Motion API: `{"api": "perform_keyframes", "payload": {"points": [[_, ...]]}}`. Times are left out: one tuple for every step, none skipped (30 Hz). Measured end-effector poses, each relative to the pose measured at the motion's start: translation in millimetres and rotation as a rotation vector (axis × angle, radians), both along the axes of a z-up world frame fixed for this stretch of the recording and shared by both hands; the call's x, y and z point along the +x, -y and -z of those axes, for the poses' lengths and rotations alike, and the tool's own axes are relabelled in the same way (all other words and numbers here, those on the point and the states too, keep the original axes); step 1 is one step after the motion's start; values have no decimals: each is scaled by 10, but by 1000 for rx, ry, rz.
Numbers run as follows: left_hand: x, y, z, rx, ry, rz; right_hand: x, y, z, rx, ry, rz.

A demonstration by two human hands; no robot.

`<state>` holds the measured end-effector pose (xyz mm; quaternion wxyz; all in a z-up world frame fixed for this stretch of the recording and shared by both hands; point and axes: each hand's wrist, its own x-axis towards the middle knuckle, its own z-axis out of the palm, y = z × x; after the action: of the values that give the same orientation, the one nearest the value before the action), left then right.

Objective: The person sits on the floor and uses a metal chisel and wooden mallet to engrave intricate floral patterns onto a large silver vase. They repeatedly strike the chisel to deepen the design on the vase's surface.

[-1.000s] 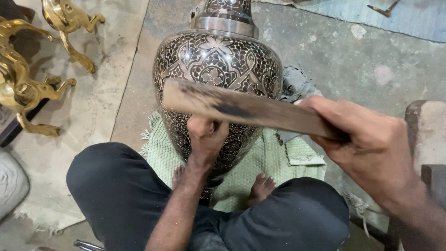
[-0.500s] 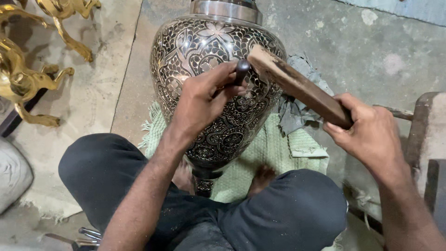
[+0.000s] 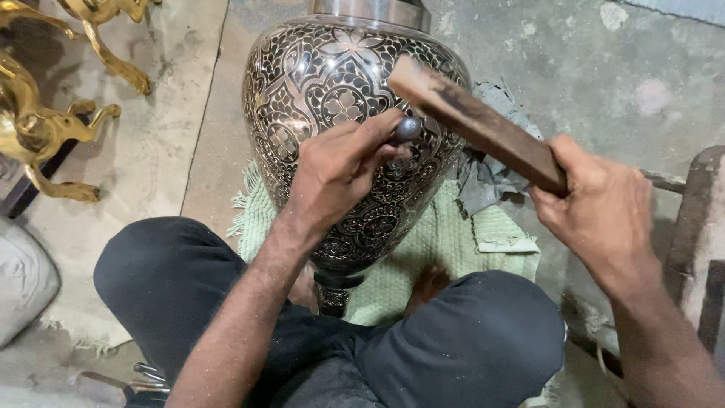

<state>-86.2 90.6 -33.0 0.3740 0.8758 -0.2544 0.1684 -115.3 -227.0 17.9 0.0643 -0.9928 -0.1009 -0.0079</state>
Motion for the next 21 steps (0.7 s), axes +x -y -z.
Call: {"api": "perform_keyframes", "payload": {"points": [[-2,8,-3,-18,6,7,-2,-10,1,-102,-7,3],[-6,17,-6,-35,12,15,-12,-17,-14,-203,-14,7],[-19,25,-8,-54,18,15,-13,-27,-47,-306,-22,3],[-23,33,-9,-63,33,16,-15,-53,-86,-169,66,-24],[-14,38,-7,-69,49,21,-30,-93,-131,-29,154,-46],[-11,37,-5,-76,64,26,-36,-143,-182,111,242,-67],[-16,36,-7,-79,62,17,-32,-196,-239,414,207,-116],[-24,32,-9,-81,60,8,-27,-252,-300,717,168,-163],[-32,30,-5,-83,57,2,-42,-284,-369,729,179,-188],[-33,29,-1,-85,76,18,-57,-311,-433,739,192,-211],[-27,17,-6,-88,97,34,-88,-300,-520,457,255,-216],[-17,15,-10,-78,90,32,-97,-301,-576,174,313,-217],[-16,8,-15,-67,81,30,-88,-315,-576,289,226,-162],[-11,7,-18,-44,43,12,-82,-321,-563,404,137,-108],[-7,12,-20,-24,4,-5,-74,-311,-538,516,45,-54],[0,17,-24,-32,-3,12,-78,-287,-510,374,161,-86],[3,14,-34,-37,-10,27,-77,-262,-472,234,273,-122],[2,13,-45,-43,-16,41,-80,-232,-433,93,383,-159],[4,16,-58,-54,7,38,-82,-208,-388,197,317,-132],[6,17,-69,-67,31,35,-75,-192,-339,300,249,-105],[-5,20,-72,-81,49,26,-77,-172,-306,403,174,-84]]}}
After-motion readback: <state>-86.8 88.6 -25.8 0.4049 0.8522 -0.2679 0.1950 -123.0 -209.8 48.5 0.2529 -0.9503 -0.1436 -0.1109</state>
